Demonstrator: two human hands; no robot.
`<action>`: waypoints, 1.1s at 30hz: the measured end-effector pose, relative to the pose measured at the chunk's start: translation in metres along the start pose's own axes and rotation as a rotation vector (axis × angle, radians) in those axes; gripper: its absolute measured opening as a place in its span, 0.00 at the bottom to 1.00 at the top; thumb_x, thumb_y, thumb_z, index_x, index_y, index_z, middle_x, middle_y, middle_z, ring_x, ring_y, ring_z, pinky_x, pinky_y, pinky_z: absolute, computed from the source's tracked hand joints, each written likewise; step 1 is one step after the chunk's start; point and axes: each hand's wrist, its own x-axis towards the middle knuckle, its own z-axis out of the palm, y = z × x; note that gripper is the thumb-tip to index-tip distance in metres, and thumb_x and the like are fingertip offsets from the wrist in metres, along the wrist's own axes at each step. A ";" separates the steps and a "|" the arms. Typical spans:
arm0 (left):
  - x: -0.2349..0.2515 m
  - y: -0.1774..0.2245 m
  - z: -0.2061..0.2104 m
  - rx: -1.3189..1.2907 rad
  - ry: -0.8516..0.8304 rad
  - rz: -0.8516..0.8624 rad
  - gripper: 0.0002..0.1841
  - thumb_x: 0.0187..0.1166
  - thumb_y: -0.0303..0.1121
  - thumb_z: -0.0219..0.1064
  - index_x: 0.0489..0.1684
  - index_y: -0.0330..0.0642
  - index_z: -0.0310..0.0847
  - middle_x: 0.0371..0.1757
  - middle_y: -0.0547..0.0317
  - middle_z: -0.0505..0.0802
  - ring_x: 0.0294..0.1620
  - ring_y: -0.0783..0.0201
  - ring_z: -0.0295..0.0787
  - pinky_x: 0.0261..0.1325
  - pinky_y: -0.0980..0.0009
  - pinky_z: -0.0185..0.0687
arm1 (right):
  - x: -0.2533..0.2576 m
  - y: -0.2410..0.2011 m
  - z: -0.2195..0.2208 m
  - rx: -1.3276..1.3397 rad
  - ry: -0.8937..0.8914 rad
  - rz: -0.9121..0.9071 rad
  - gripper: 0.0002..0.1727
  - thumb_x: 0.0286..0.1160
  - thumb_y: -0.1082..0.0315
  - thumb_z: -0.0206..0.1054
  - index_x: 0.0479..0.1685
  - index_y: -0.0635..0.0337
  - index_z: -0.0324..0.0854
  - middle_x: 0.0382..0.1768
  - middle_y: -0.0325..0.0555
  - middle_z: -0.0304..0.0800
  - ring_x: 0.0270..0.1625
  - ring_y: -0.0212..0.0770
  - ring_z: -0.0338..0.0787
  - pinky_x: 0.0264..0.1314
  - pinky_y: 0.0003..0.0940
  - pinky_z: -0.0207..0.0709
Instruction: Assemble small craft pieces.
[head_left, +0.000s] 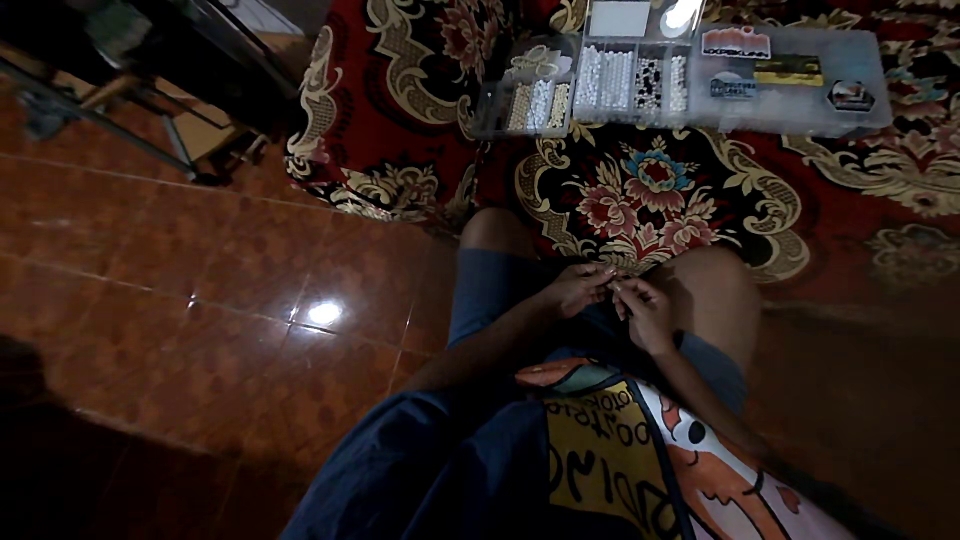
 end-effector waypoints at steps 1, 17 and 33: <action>0.000 0.000 0.000 -0.001 -0.003 0.004 0.12 0.91 0.32 0.55 0.58 0.36 0.81 0.46 0.61 0.91 0.44 0.70 0.90 0.54 0.70 0.86 | 0.000 0.000 0.000 0.005 -0.003 0.002 0.09 0.78 0.78 0.63 0.32 0.63 0.87 0.21 0.33 0.87 0.18 0.23 0.80 0.23 0.17 0.77; -0.003 0.004 0.003 0.033 0.029 -0.009 0.12 0.92 0.33 0.54 0.59 0.37 0.80 0.47 0.62 0.90 0.46 0.71 0.88 0.55 0.71 0.85 | 0.001 0.005 -0.001 0.031 0.009 -0.008 0.08 0.77 0.76 0.65 0.33 0.60 0.89 0.17 0.26 0.80 0.14 0.18 0.68 0.17 0.15 0.63; -0.002 0.002 0.002 0.026 0.006 -0.004 0.10 0.91 0.32 0.57 0.56 0.38 0.82 0.48 0.62 0.91 0.47 0.71 0.89 0.56 0.71 0.85 | 0.001 0.005 -0.001 0.035 0.028 -0.008 0.08 0.75 0.76 0.66 0.29 0.60 0.88 0.17 0.28 0.79 0.14 0.18 0.66 0.17 0.15 0.60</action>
